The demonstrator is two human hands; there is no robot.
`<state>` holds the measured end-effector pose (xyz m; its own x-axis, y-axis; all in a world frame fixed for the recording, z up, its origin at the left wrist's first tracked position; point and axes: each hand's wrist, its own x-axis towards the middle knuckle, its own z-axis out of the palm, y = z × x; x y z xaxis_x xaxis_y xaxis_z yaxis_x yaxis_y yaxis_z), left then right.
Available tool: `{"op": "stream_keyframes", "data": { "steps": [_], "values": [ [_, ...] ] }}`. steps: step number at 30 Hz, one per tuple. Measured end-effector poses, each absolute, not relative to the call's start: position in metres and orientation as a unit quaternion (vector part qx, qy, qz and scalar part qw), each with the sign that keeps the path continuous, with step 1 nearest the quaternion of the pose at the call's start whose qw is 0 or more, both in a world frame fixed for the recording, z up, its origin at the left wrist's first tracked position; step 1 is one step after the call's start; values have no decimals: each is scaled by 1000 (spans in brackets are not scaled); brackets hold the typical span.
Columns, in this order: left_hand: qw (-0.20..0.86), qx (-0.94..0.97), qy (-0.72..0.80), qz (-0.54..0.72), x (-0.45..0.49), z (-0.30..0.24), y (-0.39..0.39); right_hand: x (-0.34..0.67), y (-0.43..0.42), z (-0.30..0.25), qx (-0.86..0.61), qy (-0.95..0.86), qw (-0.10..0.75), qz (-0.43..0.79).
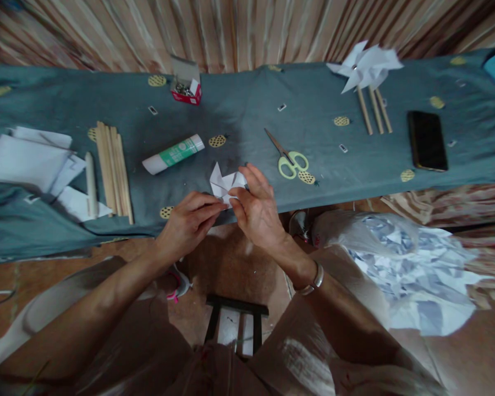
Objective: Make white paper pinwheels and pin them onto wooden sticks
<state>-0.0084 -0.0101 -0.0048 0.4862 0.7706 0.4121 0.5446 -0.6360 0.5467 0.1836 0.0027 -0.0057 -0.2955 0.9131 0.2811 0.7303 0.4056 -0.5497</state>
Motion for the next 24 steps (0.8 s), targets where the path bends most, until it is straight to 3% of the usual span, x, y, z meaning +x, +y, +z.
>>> {"op": "stream_keyframes", "data": {
  "steps": [14,20,24],
  "values": [
    [221,801,432,350,-9,7,-7,182,0,2,-479,-837,245,94],
    [307,703,504,396,-13,16,-3,184,8,-4,-493,-814,280,126],
    [477,505,534,481,-14,18,-2,182,12,0,-502,-785,333,142]
  ]
}}
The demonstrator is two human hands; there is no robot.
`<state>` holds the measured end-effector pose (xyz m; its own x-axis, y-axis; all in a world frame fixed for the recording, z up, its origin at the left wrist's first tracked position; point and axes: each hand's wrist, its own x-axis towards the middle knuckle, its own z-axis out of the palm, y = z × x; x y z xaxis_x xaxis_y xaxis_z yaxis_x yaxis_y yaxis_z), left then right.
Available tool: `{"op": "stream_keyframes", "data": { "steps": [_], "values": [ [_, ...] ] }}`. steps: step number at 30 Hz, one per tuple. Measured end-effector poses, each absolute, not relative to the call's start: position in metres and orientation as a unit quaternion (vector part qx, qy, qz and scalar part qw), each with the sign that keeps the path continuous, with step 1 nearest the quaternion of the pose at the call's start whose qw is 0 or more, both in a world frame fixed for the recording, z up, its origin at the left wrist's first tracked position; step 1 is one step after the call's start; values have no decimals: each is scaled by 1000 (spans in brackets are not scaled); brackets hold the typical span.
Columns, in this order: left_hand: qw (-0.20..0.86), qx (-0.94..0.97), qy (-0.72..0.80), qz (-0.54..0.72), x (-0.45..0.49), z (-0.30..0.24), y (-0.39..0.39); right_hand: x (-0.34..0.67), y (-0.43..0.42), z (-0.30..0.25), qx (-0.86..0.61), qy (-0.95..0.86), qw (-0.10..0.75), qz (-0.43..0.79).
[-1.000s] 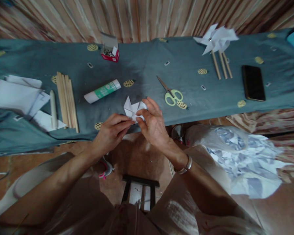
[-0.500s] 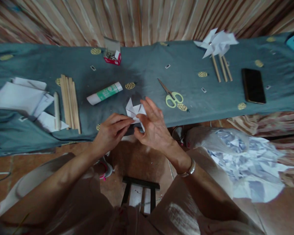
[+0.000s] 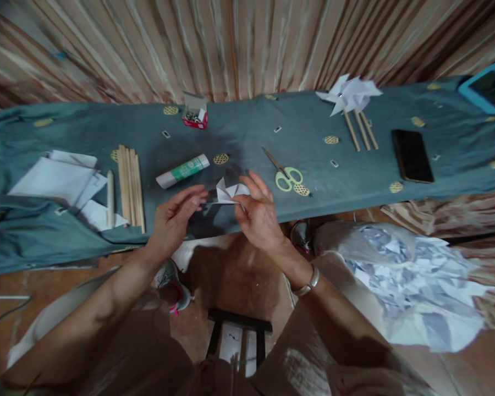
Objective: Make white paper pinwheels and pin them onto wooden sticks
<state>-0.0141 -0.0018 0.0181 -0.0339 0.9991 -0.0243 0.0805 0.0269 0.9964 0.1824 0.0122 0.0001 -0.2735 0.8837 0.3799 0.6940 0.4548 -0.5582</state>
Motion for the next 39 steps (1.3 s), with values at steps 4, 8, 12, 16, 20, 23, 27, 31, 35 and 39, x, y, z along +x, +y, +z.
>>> {"op": "stream_keyframes", "data": {
  "steps": [4,8,12,16,20,23,27,31,35,39],
  "values": [
    [686,290,474,469,-10,27,-5,175,11,9,-496,-772,365,154],
    [754,220,419,455,-9,36,-5,167,5,16,-475,-793,358,130],
    [750,229,411,464,-11,40,-3,164,1,20,-453,-822,332,97],
    [730,244,421,480,-11,40,-4,163,-4,22,-430,-845,311,62],
    [700,264,426,509,-8,40,-4,161,-8,24,-416,-858,295,56],
    [683,274,433,520,-8,39,-3,162,-10,25,-415,-858,298,59],
    [679,276,442,516,-8,39,-2,163,-11,27,-402,-851,325,89],
    [678,282,446,511,-9,39,-2,164,-11,31,-402,-827,363,149],
    [674,289,443,516,-7,37,-3,165,-10,34,-410,-801,388,196],
    [668,285,443,525,-6,36,-3,166,-5,34,-436,-772,405,224]
  ]
}}
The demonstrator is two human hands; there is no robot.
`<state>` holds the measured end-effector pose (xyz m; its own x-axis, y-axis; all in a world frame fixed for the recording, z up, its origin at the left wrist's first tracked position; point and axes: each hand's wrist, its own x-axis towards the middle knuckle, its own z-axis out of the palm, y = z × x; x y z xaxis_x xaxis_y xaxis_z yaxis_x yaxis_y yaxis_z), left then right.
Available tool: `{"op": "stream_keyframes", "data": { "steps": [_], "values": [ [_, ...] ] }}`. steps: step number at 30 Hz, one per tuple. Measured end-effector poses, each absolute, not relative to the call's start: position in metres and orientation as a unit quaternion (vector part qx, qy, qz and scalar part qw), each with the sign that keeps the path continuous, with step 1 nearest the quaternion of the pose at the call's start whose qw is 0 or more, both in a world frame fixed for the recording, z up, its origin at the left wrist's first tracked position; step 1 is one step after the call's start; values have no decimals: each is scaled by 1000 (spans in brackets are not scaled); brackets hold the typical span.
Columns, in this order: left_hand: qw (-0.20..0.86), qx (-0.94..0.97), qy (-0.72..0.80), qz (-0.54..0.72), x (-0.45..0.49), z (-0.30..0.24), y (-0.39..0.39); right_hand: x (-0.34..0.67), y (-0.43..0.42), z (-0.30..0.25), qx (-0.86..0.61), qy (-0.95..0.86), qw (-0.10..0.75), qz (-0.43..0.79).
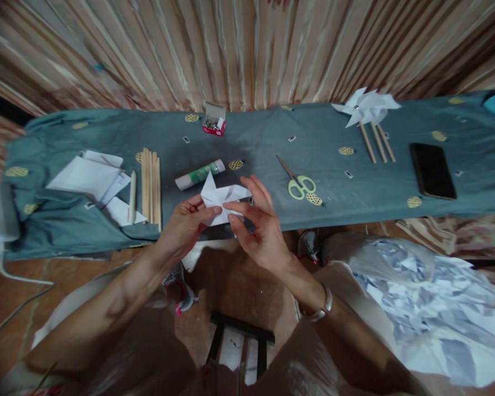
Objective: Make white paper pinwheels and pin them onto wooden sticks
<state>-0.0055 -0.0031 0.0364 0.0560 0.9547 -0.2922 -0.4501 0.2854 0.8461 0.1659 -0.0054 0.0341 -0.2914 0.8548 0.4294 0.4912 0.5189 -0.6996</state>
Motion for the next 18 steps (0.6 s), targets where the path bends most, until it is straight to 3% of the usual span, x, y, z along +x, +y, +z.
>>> {"op": "stream_keyframes", "data": {
  "steps": [12,15,18],
  "values": [
    [657,297,447,529,-1,34,-2,165,4,30,-491,-721,435,225],
    [653,295,446,537,-1,34,-1,168,10,23,-484,-680,471,284],
    [650,293,446,542,0,34,0,166,14,19,-472,-606,480,423]
  ]
}}
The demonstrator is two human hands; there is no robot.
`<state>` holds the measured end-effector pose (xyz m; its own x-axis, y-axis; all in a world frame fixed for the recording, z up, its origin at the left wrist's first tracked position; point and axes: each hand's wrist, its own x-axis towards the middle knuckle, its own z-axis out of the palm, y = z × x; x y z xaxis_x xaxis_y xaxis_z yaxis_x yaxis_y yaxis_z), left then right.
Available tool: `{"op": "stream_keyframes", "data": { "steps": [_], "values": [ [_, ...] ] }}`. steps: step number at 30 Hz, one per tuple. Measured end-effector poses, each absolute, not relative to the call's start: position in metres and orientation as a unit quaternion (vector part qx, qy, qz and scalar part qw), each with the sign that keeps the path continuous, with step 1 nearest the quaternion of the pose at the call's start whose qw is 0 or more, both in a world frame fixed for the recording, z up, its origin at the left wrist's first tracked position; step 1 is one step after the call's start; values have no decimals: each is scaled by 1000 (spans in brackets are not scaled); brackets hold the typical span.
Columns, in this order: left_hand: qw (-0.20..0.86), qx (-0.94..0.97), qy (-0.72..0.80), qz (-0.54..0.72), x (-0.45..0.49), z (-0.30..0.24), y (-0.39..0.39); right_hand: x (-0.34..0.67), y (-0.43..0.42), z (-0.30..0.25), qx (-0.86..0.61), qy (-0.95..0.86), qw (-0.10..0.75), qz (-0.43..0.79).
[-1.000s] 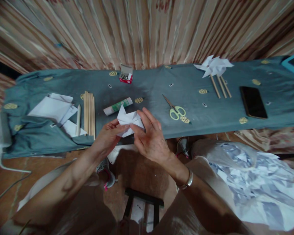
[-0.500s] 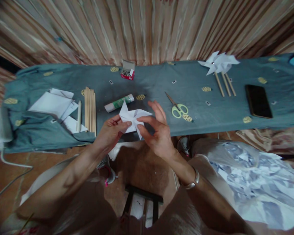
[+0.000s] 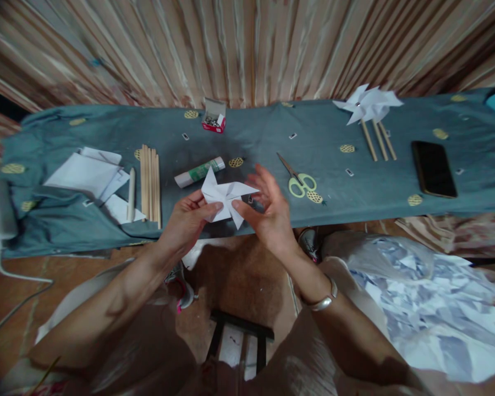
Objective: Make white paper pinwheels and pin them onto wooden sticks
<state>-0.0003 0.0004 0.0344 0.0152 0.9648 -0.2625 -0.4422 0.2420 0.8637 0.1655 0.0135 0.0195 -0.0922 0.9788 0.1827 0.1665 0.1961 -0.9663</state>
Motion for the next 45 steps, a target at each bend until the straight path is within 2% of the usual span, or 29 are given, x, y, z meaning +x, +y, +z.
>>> {"op": "stream_keyframes", "data": {
  "steps": [3,6,20,45],
  "values": [
    [646,299,446,542,0,33,1,158,12,24,-460,-494,469,570],
    [642,309,444,543,1,32,0,151,11,30,-464,-421,465,626],
    [624,342,442,546,-2,28,5,142,18,22,-497,-434,474,583],
    [605,358,456,546,-5,27,5,137,18,24,-502,-435,462,587]
  ]
}}
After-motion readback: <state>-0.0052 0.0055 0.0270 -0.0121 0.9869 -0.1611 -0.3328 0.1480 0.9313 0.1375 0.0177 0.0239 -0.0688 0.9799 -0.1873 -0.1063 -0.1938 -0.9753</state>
